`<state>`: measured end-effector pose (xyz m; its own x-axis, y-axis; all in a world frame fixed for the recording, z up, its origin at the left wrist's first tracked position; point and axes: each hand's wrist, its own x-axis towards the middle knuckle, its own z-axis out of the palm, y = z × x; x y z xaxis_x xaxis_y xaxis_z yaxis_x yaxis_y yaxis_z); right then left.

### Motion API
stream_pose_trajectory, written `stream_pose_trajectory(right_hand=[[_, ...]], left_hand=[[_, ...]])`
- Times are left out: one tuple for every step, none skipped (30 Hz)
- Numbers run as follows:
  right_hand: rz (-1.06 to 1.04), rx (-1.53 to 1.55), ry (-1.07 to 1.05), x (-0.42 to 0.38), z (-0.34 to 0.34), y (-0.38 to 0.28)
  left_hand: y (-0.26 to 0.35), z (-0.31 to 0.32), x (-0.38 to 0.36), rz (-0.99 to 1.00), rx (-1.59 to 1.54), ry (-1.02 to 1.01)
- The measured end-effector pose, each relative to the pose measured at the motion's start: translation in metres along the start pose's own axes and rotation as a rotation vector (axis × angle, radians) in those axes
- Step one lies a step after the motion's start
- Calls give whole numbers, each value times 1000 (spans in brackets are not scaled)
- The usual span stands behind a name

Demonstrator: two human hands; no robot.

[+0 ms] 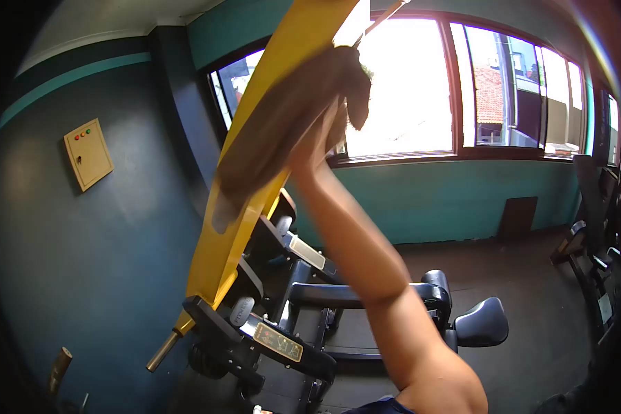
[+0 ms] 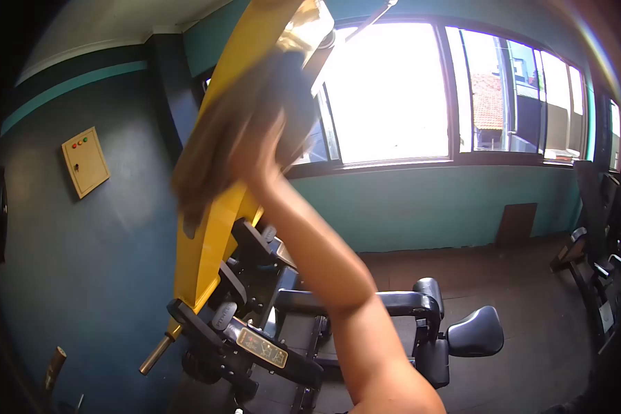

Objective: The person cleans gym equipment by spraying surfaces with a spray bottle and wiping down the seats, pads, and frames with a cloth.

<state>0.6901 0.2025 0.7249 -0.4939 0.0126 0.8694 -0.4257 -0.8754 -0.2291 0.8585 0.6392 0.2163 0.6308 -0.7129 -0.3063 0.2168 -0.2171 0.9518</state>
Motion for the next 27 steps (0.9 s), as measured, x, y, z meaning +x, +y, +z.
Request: stream_pose_trajectory(right_hand=[[33,31,-20,30,-5,5],[63,58,-54,62,-13,12],[85,71,-90,94,-24,18],[102,70,-126,116,-32,26],[107,59,-149,133,-38,31],[107,48,-168,142,-41,35],[109,35,-191,149,-44,39],[101,20,-208,151,-44,41],[92,9,-220,153,-48,43],[87,7,-228,152,-47,46],[87,7,-230,149,-48,48],[87,6,-229,145,-50,51],[87,10,-216,143,-50,51],[87,20,-207,133,-48,50],[90,36,-210,121,-44,44],[98,61,-202,106,-41,41],[112,85,-187,91,-37,38],[123,112,-168,71,-33,32],[135,144,-148,49,-29,26],[146,185,-132,18,-27,14],[162,220,-128,-11,-25,0],[183,261,-140,-63,-30,-24],[209,301,-192,-110,-34,-46],[221,341,-269,-156,-45,-67],[233,385,-373,-205,-60,-88],[245,436,-518,-258,-76,-113],[240,507,-639,-298,-89,-129]], left_hand=[[-1,-3,-2,-5,-2,9],[-4,-7,-4,-4,-6,19],[-8,-12,-5,-3,-12,32],[-12,-18,-8,1,-16,42],[-17,-26,-11,16,-25,51],[-22,-35,-17,21,-28,63],[-30,-43,-20,38,-35,65],[-35,-50,-26,56,-43,75],[-37,-54,-29,73,-35,70],[-37,-56,-30,110,3,62],[-35,-56,-30,126,46,57],[-25,-51,-35,159,71,76],[-17,-49,-38,167,82,85],[-19,-49,-36,215,48,90],[-20,-51,-35,218,38,120],[-21,-50,-35,203,6,156],[-20,-50,-40,186,-20,191],[-26,-56,-42,194,-52,165],[-29,-60,-43,206,-84,135],[-15,-49,-51,225,-88,190],[-17,-47,-58,198,-95,211],[-16,-48,-63,174,-97,231],[-15,-49,-64,154,-98,249],[-17,-47,-66,188,-106,260],[-19,-49,-68,180,-105,252],[-21,-51,-70,166,-104,244],[-20,-54,-73,154,-102,236]])
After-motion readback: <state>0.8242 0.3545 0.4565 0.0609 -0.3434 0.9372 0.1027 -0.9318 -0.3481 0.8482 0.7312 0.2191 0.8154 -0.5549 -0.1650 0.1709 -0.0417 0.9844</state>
